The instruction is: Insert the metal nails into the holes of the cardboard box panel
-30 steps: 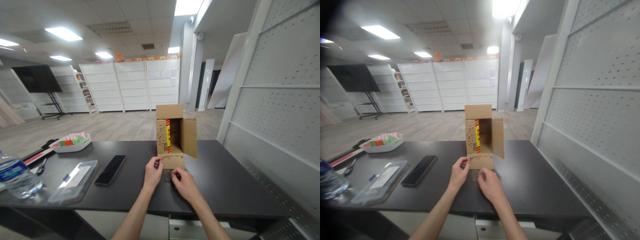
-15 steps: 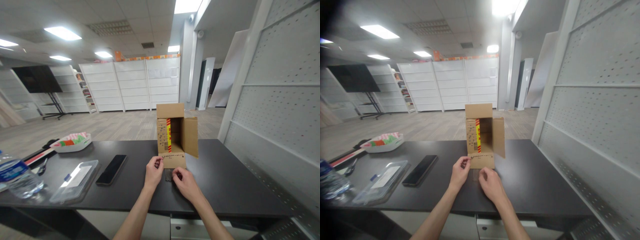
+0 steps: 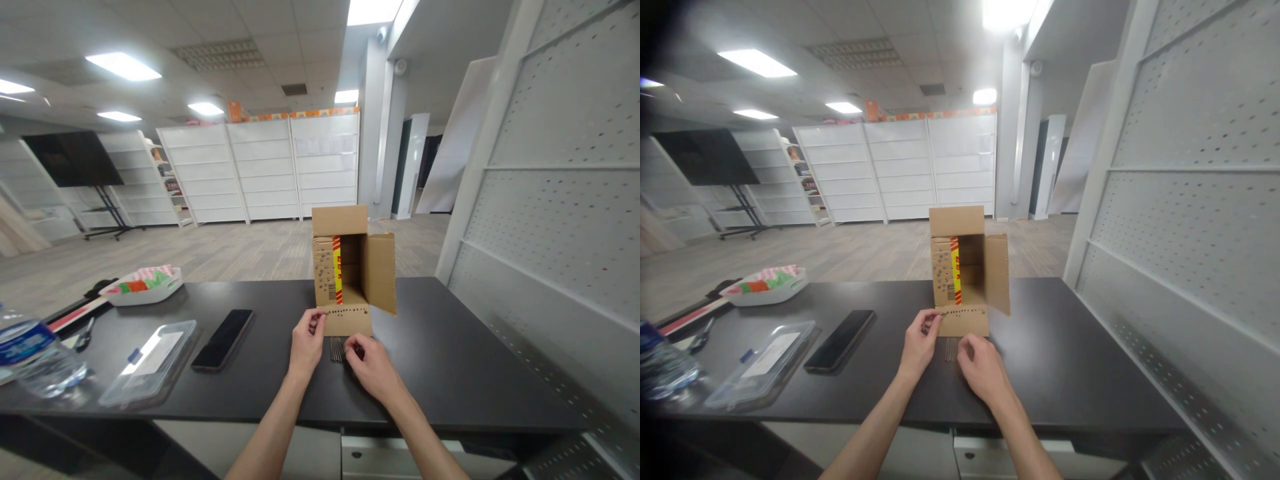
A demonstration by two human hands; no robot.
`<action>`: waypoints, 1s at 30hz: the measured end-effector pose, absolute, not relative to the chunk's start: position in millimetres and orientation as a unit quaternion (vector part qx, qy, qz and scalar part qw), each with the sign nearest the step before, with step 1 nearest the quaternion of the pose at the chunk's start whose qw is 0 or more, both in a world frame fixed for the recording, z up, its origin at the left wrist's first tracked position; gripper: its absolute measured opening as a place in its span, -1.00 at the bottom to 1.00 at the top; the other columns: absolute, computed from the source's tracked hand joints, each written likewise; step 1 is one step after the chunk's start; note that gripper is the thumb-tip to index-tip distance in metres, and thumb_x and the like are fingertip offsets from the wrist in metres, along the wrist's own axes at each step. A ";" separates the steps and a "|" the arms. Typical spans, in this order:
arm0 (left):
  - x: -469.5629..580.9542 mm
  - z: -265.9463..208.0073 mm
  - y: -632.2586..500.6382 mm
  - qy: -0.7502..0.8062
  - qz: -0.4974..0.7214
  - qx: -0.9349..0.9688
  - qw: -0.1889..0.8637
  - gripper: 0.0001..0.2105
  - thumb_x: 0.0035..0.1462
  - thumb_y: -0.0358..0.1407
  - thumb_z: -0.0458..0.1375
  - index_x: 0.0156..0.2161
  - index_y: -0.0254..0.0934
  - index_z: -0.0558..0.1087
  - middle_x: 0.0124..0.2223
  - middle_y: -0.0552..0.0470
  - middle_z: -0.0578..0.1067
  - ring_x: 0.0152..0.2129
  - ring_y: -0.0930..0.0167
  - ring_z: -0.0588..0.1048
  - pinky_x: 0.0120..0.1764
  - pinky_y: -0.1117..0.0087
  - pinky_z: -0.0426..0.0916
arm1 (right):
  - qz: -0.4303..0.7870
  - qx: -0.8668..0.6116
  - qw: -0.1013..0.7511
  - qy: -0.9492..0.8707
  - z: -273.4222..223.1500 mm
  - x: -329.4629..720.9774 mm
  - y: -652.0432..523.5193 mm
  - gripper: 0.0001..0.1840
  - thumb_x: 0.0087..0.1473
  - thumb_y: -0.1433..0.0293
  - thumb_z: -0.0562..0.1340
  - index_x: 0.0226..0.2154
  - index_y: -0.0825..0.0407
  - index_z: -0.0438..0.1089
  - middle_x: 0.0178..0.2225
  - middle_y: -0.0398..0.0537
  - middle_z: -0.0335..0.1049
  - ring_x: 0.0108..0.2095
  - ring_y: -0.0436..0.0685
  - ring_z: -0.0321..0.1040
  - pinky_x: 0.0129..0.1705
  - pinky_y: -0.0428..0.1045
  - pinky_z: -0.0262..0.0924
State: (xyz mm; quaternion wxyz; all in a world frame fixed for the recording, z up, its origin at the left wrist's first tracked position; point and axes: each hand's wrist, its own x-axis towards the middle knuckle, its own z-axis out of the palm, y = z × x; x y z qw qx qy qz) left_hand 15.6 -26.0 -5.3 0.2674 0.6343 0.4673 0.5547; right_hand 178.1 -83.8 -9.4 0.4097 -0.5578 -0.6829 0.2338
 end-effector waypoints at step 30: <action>19.4 -4.3 -32.1 0.449 0.517 0.709 0.170 -0.87 0.20 -0.30 0.07 -0.29 -0.24 0.46 -0.41 0.07 0.45 -0.50 0.49 0.40 -0.38 0.49 0.31 | 0.230 -0.553 0.411 -0.687 -11.9 178.0 -82.1 -0.80 0.14 0.38 0.08 -0.43 0.00 0.38 -0.44 -0.10 0.44 -0.40 0.10 0.32 -0.35 -0.05 0.12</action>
